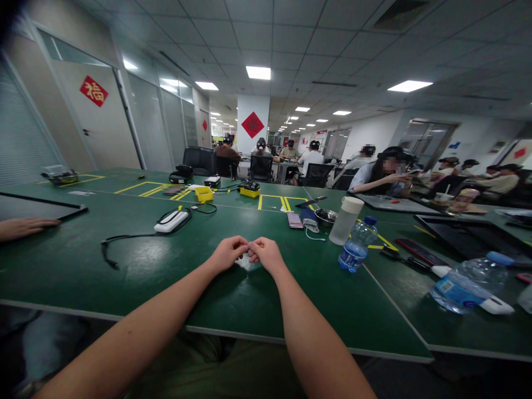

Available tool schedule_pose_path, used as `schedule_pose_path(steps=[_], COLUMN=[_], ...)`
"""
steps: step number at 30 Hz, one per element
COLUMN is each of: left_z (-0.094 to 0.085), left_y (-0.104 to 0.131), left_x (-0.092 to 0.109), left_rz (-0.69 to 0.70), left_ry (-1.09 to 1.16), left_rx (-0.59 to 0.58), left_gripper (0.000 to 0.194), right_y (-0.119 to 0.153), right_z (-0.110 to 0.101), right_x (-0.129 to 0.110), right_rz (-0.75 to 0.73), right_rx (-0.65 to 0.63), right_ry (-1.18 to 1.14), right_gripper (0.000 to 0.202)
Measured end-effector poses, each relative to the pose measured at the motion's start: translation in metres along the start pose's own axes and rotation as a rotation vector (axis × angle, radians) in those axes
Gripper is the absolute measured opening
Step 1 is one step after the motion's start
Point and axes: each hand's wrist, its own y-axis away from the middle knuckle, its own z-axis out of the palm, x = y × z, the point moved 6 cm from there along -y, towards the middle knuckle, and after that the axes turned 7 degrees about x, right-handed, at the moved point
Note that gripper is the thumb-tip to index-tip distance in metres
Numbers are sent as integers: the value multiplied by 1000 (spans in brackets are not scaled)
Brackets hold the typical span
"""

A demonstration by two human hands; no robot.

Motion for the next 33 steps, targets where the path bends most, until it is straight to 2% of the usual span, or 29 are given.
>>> schedule_pose_path(steps=[12, 21, 33], left_z=[2, 0, 3], left_y=[0, -3, -2], left_x=[-1, -3, -4], left_rz=[-92, -157, -172], left_ry=[90, 199, 296], left_rx=[-51, -22, -39], left_gripper=[28, 26, 23], right_y=[2, 3, 2], right_z=[-2, 1, -2], right_x=[-4, -5, -7], right_rz=[-8, -90, -133], right_rx=[17, -10, 20], right_ry=[-2, -13, 70], right_gripper=[33, 30, 24])
